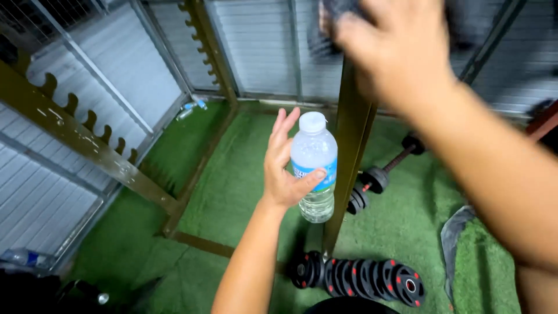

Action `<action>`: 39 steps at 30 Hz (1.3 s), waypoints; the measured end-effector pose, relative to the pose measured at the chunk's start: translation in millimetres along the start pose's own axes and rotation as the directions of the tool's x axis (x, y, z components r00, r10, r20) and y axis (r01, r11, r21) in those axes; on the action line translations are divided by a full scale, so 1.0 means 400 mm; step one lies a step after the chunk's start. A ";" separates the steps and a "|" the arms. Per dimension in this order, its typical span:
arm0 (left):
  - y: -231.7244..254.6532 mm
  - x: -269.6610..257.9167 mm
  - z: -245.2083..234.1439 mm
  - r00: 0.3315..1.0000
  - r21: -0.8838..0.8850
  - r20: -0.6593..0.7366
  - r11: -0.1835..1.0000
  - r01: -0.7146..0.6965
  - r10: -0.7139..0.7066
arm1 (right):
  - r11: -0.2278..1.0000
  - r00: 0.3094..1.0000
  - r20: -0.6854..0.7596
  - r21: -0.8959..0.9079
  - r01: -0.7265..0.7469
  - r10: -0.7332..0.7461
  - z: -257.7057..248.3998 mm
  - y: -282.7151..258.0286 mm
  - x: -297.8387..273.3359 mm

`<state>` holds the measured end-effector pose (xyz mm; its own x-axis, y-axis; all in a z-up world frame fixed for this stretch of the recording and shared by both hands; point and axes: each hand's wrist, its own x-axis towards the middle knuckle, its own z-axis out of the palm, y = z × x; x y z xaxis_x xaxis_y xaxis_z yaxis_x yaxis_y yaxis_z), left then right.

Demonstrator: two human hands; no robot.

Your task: Cleaning and wiping down gym weight plates and an equipment rack with a cloth and water bottle.

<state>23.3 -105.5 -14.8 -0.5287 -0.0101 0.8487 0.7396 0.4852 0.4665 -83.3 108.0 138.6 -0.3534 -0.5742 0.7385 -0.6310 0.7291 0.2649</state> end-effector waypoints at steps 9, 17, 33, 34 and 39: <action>-0.046 -0.193 0.087 0.987 -0.017 -0.028 0.987 0.157 -0.158 | 0.886 0.891 0.114 0.217 0.409 -0.439 0.472 -0.180 -0.572; -0.001 -0.309 0.104 0.965 0.081 -0.029 0.961 0.264 -0.262 | 0.799 0.788 0.162 0.223 0.558 -0.595 0.307 -0.159 -0.448; -0.072 -0.255 0.076 0.976 -0.017 0.002 0.976 0.219 -0.219 | 0.934 0.948 -0.044 0.164 0.317 -0.315 0.397 -0.136 -0.534; -0.091 -0.258 0.070 0.974 -0.042 0.019 0.973 0.227 -0.226 | 0.922 0.940 0.069 0.231 0.312 -0.335 0.437 -0.163 -0.591; -0.194 -0.262 0.039 0.963 -0.091 0.149 0.967 0.239 -0.225 | 0.897 0.870 0.318 0.357 0.260 -0.378 0.620 -0.270 -0.796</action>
<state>14.9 -128.5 -143.6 -0.7371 0.0112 0.6757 0.6261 0.3875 0.6766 -73.9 119.6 -279.2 -0.2881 -0.8933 0.3451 -0.9045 0.3722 0.2083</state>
